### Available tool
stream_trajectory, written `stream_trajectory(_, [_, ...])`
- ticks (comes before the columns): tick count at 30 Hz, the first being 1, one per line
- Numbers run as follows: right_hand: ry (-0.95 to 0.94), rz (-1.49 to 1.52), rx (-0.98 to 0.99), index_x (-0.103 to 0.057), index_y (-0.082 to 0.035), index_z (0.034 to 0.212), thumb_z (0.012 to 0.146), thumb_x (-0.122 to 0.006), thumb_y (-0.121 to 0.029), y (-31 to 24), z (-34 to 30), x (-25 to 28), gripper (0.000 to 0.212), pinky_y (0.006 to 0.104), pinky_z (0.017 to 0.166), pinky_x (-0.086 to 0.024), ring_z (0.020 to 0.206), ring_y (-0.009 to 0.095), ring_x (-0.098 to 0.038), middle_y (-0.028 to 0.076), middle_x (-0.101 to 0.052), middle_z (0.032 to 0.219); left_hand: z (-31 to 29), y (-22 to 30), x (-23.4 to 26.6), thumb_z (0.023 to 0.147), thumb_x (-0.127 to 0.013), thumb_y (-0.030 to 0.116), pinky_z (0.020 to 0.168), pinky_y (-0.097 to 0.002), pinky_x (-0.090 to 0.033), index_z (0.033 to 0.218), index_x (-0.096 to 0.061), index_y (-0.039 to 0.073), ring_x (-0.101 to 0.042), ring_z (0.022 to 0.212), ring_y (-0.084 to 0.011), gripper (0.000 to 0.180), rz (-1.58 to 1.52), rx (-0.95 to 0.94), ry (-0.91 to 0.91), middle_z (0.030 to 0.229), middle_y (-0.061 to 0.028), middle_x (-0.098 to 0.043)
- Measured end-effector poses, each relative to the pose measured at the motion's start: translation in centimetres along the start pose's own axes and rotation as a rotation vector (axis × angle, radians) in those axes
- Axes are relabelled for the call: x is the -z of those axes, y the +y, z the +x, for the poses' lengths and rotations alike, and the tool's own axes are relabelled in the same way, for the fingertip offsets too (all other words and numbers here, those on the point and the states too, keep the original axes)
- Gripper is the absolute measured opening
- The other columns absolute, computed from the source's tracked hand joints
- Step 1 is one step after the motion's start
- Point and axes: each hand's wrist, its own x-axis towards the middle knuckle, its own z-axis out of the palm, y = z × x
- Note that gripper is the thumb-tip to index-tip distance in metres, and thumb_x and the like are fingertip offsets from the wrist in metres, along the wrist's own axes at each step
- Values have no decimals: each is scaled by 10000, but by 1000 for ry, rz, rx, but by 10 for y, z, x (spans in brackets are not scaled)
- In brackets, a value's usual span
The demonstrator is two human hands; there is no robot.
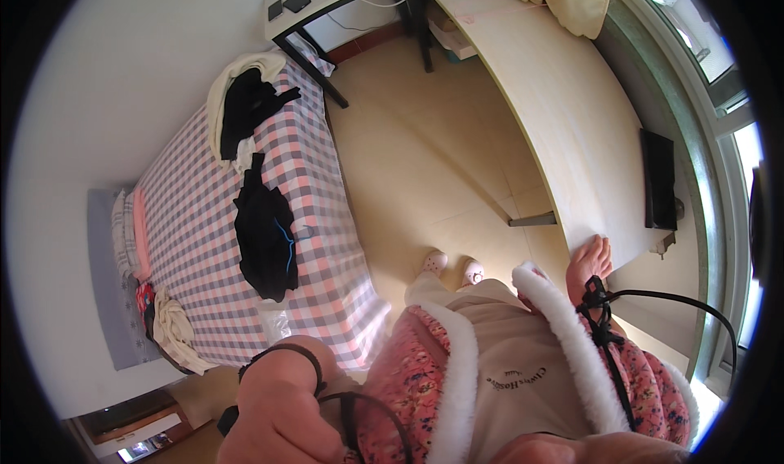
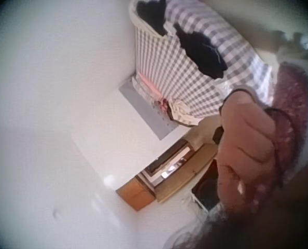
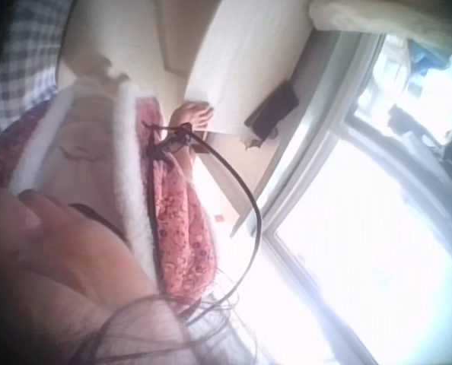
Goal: The person attaches small black caps to the legs of a yellow chair. They pick up each cap from a plastic bag and press it onto the end of a chair leg, repeating the process for multiple legs.
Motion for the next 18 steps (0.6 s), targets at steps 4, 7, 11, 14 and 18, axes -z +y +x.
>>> stream_trajectory(4, [-18, 18, 2, -396, -90, 1339, 913, -451, -262, -5, 4, -1, 462, 484, 1069, -158, 1357, 297, -267, 144, -360, 1425, 9, -12, 1, 921, -499, 217, 466, -181, -280, 978, -524, 306, -440, 523, -14, 109, 8, -245, -121, 746, 95, -548])
stream_trajectory(7, [-43, 17, 5, -384, -93, 1349, 909, -454, -268, -5, 4, -1, 478, 489, 1071, -153, 1364, 294, -255, 143, -346, 1436, 5, 0, -11, 912, -504, 204, 459, -188, -274, 972, -520, 306, -434, 518, -17, 119, 14, -99, -27, 750, 92, -550])
stream_trajectory(11, [-27, 26, 19, -371, -95, 1362, 909, -450, -273, -5, 12, -4, 493, 493, 1077, -147, 1375, 292, -238, 142, -325, 1451, -2, 12, -15, 905, -519, 222, 453, -196, -271, 991, -508, 310, -437, 515, -26, 124, -7, -37, -114, 753, 90, -554])
stream_trajectory(14, [-136, -28, -53, -366, -93, 1365, 910, -448, -274, -5, 16, -6, 496, 493, 1081, -147, 1378, 294, -233, 149, -316, 1456, -6, 12, -19, 902, -539, 255, 454, -195, -276, 1053, -510, 304, -440, 514, -31, 161, 26, -69, -78, 758, 82, -567])
stream_trajectory(18, [-102, 9, -9, -354, -91, 1368, 914, -446, -272, -8, 28, -9, 497, 489, 1084, -151, 1378, 293, -232, 152, -314, 1456, -2, 4, -29, 874, -583, 178, 443, -197, -297, 808, -521, 165, -460, 485, -60, 91, 22, -113, 79, 691, 19, -585])
